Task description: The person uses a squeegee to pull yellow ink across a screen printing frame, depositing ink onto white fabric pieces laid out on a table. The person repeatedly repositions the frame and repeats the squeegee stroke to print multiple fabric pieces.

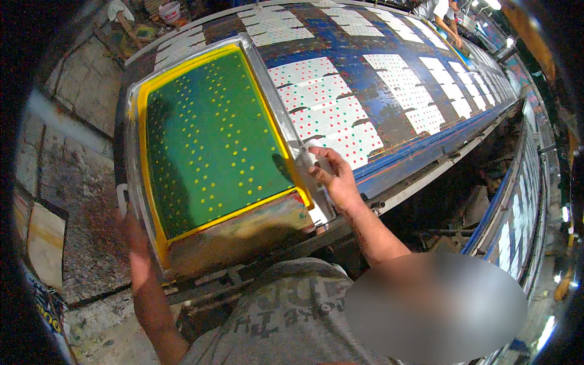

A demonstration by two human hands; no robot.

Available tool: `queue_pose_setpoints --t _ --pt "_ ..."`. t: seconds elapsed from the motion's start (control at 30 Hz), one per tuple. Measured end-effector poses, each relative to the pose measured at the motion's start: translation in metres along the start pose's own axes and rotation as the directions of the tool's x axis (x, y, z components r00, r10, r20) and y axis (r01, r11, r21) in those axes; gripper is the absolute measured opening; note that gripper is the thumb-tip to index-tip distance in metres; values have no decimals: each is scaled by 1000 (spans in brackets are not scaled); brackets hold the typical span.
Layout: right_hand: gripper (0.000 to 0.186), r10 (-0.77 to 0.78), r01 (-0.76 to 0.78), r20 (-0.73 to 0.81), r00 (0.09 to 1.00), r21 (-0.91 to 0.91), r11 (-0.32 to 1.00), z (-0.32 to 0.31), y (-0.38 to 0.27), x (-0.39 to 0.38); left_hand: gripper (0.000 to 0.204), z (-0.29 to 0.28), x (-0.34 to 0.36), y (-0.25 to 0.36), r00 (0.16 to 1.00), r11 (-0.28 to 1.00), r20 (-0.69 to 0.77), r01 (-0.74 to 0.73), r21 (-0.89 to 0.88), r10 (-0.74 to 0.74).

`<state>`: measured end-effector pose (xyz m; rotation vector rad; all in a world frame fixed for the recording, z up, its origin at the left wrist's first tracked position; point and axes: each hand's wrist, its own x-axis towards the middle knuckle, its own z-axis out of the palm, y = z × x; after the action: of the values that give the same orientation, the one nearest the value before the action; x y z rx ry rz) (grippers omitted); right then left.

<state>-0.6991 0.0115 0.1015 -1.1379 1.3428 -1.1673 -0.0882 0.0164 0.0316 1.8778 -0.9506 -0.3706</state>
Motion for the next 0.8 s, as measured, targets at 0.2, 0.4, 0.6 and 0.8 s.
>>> queue_pose_setpoints --t 0.2,0.4,0.6,0.8 --pt "43 25 -28 -42 999 -64 998 -109 17 44 39 107 -39 53 987 991 -115 102 -84 -112" --pt "40 75 -75 -117 990 6 997 -224 41 79 11 213 -127 104 964 946 -185 -229 -228 189" --pt "39 12 -16 -102 995 -42 999 -308 51 96 2 274 -188 140 990 894 -129 -113 -433 62" --pt "43 41 -49 -100 994 -79 996 -350 55 103 8 304 -227 159 986 948 -168 -40 -316 -15"
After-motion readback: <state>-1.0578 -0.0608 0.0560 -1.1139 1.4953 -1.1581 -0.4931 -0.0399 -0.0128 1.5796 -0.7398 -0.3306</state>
